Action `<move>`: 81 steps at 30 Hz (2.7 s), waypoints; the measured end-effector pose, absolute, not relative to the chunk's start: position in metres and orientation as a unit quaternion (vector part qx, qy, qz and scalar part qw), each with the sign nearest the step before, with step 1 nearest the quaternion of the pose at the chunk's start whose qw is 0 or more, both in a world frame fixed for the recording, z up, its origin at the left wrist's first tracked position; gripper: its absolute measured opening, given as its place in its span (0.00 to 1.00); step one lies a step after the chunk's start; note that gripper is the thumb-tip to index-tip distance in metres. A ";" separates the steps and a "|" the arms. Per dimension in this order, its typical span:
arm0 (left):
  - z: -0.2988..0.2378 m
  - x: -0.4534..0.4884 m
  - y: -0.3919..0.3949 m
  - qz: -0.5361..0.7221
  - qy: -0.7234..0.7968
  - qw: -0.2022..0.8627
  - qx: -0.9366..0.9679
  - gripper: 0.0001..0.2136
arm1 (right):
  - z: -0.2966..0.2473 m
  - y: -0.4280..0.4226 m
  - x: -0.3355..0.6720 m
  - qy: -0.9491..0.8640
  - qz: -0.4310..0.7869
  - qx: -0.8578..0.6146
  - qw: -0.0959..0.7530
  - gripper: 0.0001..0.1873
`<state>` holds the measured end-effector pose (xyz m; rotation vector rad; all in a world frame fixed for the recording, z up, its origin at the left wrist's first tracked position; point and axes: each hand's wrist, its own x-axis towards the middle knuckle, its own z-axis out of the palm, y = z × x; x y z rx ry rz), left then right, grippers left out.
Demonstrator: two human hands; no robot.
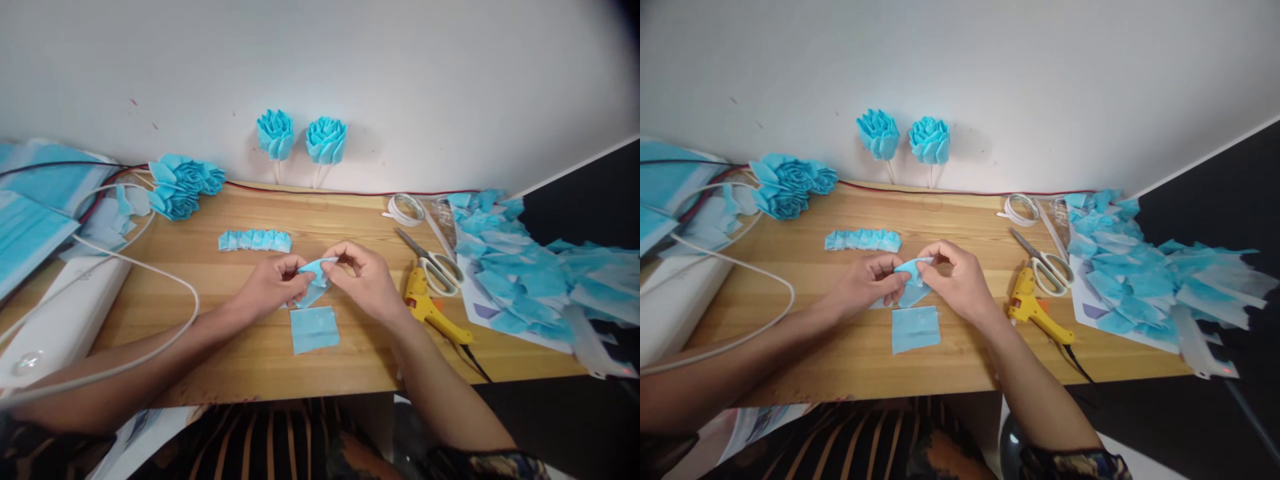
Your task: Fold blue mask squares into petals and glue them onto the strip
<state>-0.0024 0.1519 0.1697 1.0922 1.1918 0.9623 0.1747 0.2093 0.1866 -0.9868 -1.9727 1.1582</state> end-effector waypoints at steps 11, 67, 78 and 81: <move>0.170 -0.005 0.152 0.409 0.508 0.604 0.459 0.11 | 0.187 0.208 0.184 -0.880 0.192 -0.261 0.347 0.08; 0.170 -0.005 0.153 0.448 0.496 0.565 0.484 0.12 | 0.174 0.206 0.180 -0.722 0.538 -0.306 0.310 0.26; 0.173 -0.007 0.152 0.459 0.489 0.554 0.492 0.16 | 0.173 0.208 0.181 -0.727 0.522 -0.314 0.317 0.26; 0.172 -0.006 0.153 0.466 0.494 0.555 0.480 0.15 | 0.173 0.207 0.181 -0.733 0.520 -0.309 0.311 0.27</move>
